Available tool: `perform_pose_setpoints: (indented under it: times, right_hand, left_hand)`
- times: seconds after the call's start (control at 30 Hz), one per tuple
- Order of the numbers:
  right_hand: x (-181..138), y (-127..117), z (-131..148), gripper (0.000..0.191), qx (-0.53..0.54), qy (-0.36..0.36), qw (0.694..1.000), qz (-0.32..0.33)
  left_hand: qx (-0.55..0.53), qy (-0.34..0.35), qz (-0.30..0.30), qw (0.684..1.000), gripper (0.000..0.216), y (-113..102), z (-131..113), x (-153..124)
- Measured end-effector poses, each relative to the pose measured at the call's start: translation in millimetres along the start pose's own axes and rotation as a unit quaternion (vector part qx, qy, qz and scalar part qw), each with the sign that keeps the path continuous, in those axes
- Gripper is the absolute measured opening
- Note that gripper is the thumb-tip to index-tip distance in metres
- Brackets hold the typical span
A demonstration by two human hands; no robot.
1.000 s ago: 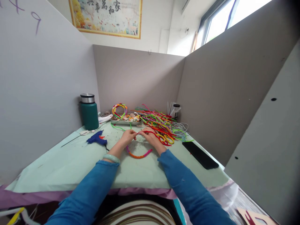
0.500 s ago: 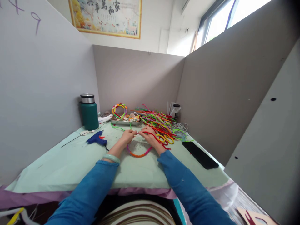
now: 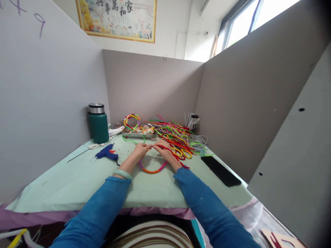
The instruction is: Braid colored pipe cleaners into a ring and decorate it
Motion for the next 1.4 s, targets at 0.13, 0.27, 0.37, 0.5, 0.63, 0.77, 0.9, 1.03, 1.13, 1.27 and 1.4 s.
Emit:
perform_pose_setpoints:
  times: [0.13, 0.27, 0.37, 0.5, 0.63, 0.77, 0.9, 1.03, 1.13, 1.27, 1.4]
  right_hand:
    - [0, 1, -2, 0.020, -0.014, 0.004, 1.000, -0.006]
    - [1, 3, -2, 0.021, -0.030, -0.009, 1.000, 0.005]
    - [1, 2, -3, 0.022, -0.035, -0.008, 0.999, -0.002]
    - [1, 4, -3, 0.023, -0.036, 0.004, 0.999, 0.009]
    - [1, 7, -9, 0.025, -0.034, 0.029, 0.999, 0.022]
    - [2, 11, -14, 0.026, -0.044, 0.042, 0.997, 0.046]
    - [3, 12, -15, 0.027, -0.056, 0.056, 0.995, 0.054]
    - [3, 12, -15, 0.028, -0.060, 0.059, 0.995, 0.061]
    - [3, 14, -17, 0.028, -0.064, 0.063, 0.994, 0.068]
    - [3, 14, -22, 0.030, -0.056, 0.080, 0.993, 0.070]
    - [3, 14, -22, 0.031, -0.049, 0.088, 0.992, 0.073]
  left_hand:
    - [-0.004, -0.007, -0.005, 1.000, 0.027, 0, -1, -2]
    - [-0.003, -0.008, -0.005, 1.000, 0.024, 1, -3, -5]
    - [-0.002, -0.009, -0.005, 1.000, 0.024, 1, -3, -5]
    - [-0.007, -0.011, -0.008, 1.000, 0.024, 0, -1, -3]
    - [-0.016, -0.017, -0.009, 1.000, 0.022, 0, -1, -3]
    - [-0.023, -0.013, -0.009, 1.000, 0.020, 0, -2, -4]
    - [-0.035, -0.011, -0.008, 0.999, 0.018, 1, -1, -3]
    - [-0.037, -0.012, -0.008, 0.999, 0.019, 1, 0, -2]
    - [-0.041, -0.011, -0.009, 0.999, 0.019, 1, 1, -1]
    - [-0.053, -0.005, -0.009, 0.999, 0.018, 2, 1, 0]
    - [-0.063, -0.001, -0.007, 0.998, 0.012, 2, 2, 1]
Point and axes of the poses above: each hand's wrist, its own x-axis towards the middle knuckle, its own y-axis out of the palm, z = x × y, the point moved 6 cm from there along x, towards the middle knuckle, and after that the axes turned 10 degrees about z, right-handed, at the moved point
